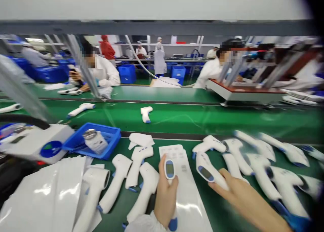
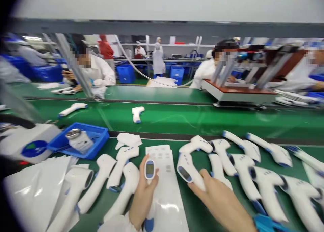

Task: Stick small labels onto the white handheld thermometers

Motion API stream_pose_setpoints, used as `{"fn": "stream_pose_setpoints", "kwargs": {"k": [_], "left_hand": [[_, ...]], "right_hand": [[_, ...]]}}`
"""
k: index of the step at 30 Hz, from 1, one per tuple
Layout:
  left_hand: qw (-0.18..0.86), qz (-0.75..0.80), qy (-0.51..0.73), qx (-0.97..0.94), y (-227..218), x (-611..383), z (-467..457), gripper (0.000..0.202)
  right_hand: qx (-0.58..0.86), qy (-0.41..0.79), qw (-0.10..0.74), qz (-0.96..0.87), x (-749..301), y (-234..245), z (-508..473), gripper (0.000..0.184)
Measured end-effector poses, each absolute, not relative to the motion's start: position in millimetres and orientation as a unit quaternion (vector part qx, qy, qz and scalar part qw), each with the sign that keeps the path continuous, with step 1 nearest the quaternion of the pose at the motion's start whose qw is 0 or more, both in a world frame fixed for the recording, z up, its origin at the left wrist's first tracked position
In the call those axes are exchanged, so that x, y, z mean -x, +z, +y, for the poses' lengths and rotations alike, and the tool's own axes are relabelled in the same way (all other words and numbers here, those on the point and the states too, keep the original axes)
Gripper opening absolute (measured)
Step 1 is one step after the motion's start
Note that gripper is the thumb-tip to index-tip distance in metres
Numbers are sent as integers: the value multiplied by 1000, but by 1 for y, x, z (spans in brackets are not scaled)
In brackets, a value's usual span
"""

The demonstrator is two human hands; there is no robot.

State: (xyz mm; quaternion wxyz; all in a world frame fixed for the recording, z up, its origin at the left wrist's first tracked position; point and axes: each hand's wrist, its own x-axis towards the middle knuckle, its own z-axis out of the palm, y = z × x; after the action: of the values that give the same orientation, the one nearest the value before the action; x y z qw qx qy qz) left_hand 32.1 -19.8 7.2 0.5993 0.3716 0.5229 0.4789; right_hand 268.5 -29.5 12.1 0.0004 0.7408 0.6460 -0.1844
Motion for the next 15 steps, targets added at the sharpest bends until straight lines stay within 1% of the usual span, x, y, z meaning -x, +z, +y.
{"fn": "stream_pose_setpoints", "kwargs": {"k": [2, 4, 6, 11, 13, 15], "left_hand": [[607, 533, 457, -373, 9, -29, -18, 69], [611, 537, 440, -380, 10, -27, -17, 70], [611, 540, 429, -389, 9, -27, -17, 70], [603, 546, 424, -398, 12, -27, -19, 70], [604, 546, 423, -398, 14, -27, -19, 70], [609, 548, 416, -394, 16, -27, -18, 70]], "right_hand": [[-757, -237, -19, 609, -253, 16, -56, 22], [-766, -229, -35, 600, -245, 18, -74, 21], [-766, -166, -37, 620, -246, 14, -84, 21], [-723, 57, -4, 689, -263, -5, -95, 13], [-705, 130, 8, 697, -265, -3, -100, 15], [-694, 170, -7, 700, -261, 6, -102, 20]]}}
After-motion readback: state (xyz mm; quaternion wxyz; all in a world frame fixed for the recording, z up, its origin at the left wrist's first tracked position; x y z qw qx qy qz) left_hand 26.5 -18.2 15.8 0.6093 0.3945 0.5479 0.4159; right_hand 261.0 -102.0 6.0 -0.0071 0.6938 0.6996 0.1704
